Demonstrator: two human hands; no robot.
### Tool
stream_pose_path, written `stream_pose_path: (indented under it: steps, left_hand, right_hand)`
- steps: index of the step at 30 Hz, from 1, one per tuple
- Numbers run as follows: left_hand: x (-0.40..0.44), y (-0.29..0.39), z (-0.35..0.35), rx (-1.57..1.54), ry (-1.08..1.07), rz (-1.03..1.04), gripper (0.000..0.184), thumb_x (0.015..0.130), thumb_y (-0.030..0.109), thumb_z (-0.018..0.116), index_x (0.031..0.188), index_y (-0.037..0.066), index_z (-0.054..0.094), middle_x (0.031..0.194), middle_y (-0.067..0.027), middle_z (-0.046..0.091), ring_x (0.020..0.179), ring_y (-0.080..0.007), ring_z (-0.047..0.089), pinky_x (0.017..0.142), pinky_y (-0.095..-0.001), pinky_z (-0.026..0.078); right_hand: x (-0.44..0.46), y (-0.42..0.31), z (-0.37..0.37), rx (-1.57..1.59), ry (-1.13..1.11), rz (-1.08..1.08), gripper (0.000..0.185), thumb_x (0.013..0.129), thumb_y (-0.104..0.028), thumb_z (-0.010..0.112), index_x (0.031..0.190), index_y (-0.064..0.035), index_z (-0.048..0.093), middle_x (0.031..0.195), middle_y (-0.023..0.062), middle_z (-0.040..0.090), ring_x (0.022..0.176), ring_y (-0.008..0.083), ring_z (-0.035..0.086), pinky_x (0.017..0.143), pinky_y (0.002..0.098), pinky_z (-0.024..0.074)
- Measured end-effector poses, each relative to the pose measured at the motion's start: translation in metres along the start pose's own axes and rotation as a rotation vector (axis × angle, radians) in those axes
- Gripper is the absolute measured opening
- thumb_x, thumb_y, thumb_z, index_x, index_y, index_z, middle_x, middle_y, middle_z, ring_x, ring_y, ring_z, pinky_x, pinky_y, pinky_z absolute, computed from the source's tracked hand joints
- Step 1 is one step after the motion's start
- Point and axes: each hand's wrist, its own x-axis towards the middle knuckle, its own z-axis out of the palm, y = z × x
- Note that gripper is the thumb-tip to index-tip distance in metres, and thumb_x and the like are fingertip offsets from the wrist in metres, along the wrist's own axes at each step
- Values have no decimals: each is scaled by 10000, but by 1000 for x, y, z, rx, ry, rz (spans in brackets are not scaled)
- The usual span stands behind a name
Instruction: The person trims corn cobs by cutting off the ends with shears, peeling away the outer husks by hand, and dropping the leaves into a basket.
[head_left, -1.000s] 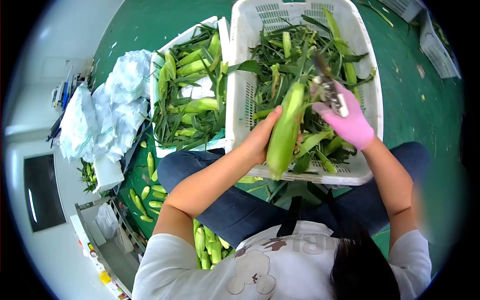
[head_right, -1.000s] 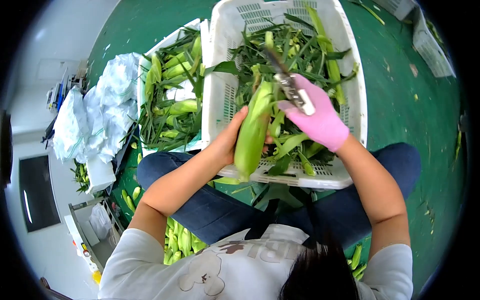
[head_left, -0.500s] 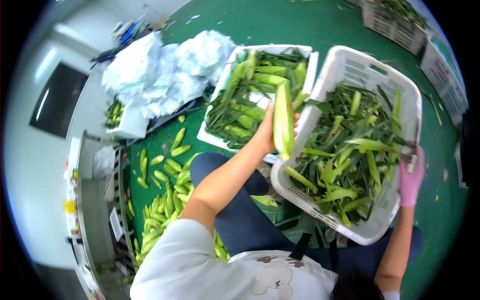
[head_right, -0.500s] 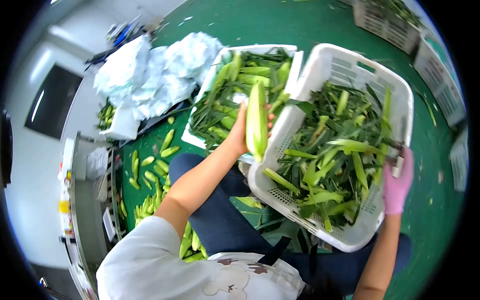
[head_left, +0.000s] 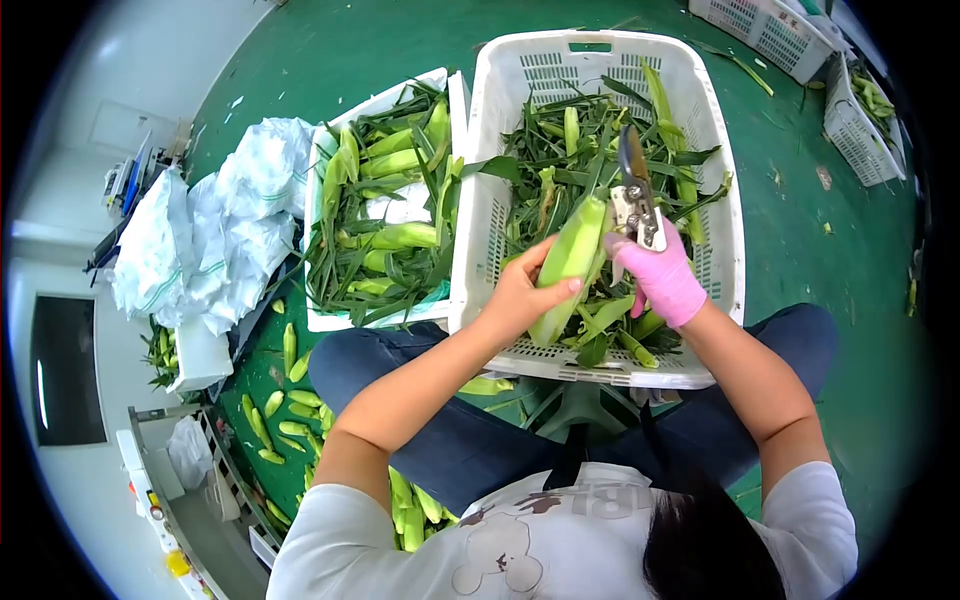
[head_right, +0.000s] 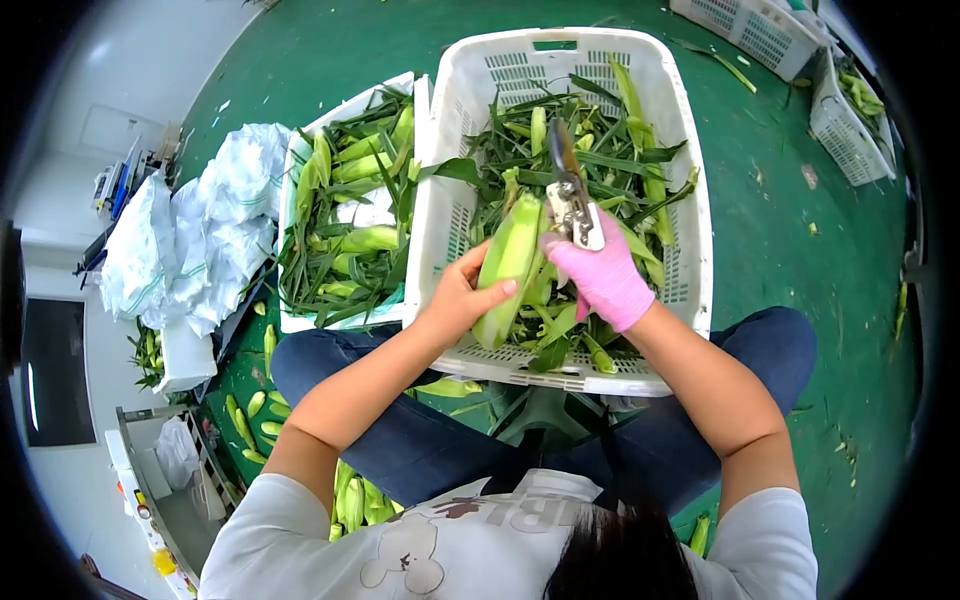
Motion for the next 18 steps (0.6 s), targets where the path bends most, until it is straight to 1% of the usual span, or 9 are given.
stream_pose_path:
  steps: [1,3,4,6,8,12,14,16,18]
  left_hand:
    - [1,1,2,-108,50,-1,575,907,193,742,1393,-5,507,1257,-71,635,1074,-135,608,952,-300,492]
    - [9,-3,-5,-315,258,20,432,991,201,625,1360,-1,526,1215,-86,662,1044,-163,643,920,-315,523]
    - [9,14,-21,-344,212,102,456,1022,371,499,1304,15,537,1163,-136,666,1012,-234,669,899,-361,555]
    - [8,44,-56,-603,505,197,512,1011,441,475,1282,11,539,1141,-134,655,971,-248,666,836,-366,572]
    - [-22,47,-145,-776,196,458,540,989,460,511,1290,11,529,1153,-145,632,982,-250,640,804,-385,570]
    - [-182,73,-249,-743,584,653,608,955,483,577,1346,23,503,1158,-154,626,957,-257,623,774,-360,557]
    - [-291,62,-264,-538,1081,426,588,956,453,602,1368,46,495,1145,-148,624,934,-261,627,752,-360,553]
    - [-414,23,-282,165,1561,-237,577,940,367,661,1380,35,489,1176,-139,633,948,-239,641,786,-396,554]
    - [-562,-38,-281,1201,1317,-1040,725,827,426,705,1391,15,510,1255,-243,637,1151,-364,627,960,-428,512]
  right_hand:
    - [4,5,-3,35,31,-71,387,850,-208,672,1189,-47,579,837,6,569,599,93,540,360,240,425]
    - [7,3,-15,84,107,-114,433,853,-244,674,1230,-56,575,884,26,589,598,98,542,353,233,418]
    - [11,4,-21,112,134,-134,455,855,-262,674,1250,-61,573,907,36,598,598,100,543,350,229,415]
    - [31,23,-49,196,248,-203,441,895,-259,651,1278,-52,581,948,40,620,683,104,562,488,240,461]
    - [50,37,-80,212,375,-312,419,930,-238,631,1297,-40,589,985,39,632,778,107,576,653,256,489]
    - [67,33,-117,-217,533,-423,444,911,-243,698,1276,-13,595,1071,39,637,883,126,561,802,283,464]
    - [60,33,-107,-71,505,-278,447,901,-254,715,1252,0,603,1065,54,645,866,131,565,808,287,464]
    - [60,46,-107,61,395,-193,438,897,-250,719,1233,8,609,1017,55,645,828,130,566,782,282,465]
    - [52,39,-86,51,282,-87,404,897,-234,713,1211,2,616,948,33,627,784,116,557,726,262,454]
